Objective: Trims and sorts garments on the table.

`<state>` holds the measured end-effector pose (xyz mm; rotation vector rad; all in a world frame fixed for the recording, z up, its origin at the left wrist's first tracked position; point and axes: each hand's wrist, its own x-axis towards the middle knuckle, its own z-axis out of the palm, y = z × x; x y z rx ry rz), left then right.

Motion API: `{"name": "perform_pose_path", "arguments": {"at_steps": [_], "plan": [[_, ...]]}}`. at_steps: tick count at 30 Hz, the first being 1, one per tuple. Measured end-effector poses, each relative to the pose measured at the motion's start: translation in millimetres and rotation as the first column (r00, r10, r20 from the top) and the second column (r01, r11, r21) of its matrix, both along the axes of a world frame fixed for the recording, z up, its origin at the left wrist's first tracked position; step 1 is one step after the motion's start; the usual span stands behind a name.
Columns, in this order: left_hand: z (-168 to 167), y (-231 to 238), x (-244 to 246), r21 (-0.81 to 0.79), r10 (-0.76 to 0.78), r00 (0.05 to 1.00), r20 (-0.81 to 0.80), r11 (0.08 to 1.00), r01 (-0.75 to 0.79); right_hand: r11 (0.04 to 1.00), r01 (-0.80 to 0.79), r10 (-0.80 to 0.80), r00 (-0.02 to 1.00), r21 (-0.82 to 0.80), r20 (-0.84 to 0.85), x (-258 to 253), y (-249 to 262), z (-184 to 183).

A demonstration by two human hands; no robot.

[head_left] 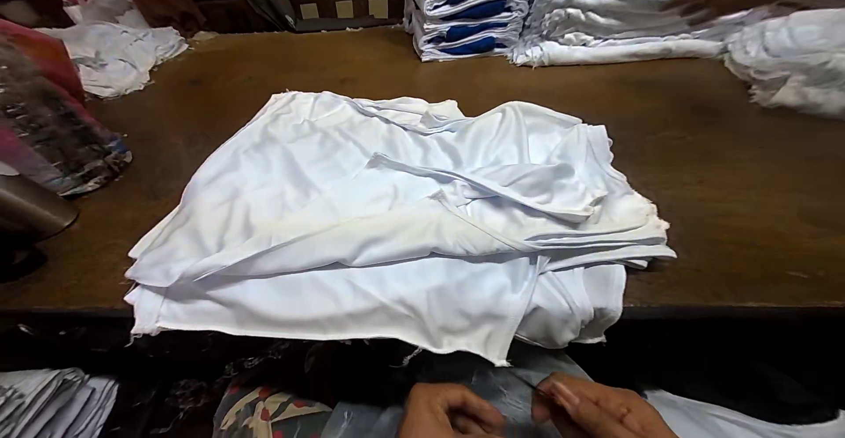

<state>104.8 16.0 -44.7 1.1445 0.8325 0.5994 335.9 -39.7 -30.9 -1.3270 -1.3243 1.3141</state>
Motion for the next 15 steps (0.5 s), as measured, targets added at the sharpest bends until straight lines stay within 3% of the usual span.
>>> {"name": "perform_pose_path", "arguments": {"at_steps": [2, 4, 7, 10, 12, 15], "plan": [[-3, 0, -10, 0.089, 0.196, 0.979, -0.059, 0.978, -0.19, 0.986, 0.026, -0.056, 0.982, 0.166, 0.181, -3, -1, -2], [-2, 0, -18, 0.154, 0.402, 0.915, -0.022, 0.906, -0.395, 0.935, -0.035, -0.133, 0.888, 0.352, 0.441, -8, 4, -4], [6, 3, -27, 0.141, 0.529, 0.848, 0.022, 0.838, -0.527, 0.858, -0.178, -0.191, 0.76, 0.482, 0.622, -22, 15, -7], [10, 14, -25, -0.023, 0.514, 0.858, 0.022, 0.858, -0.513, 0.907, -0.203, 0.022, 0.898, 0.369, 0.44, -30, 25, -4], [5, 19, -21, 0.003, 0.501, 0.865, 0.031, 0.865, -0.501, 0.958, -0.218, 0.175, 0.959, 0.187, 0.221, -32, 28, -3], [-1, 16, -21, 0.061, 0.459, 0.887, 0.051, 0.885, -0.462, 0.977, -0.211, 0.212, 0.977, -0.022, 0.014, -31, 30, -5]]}}
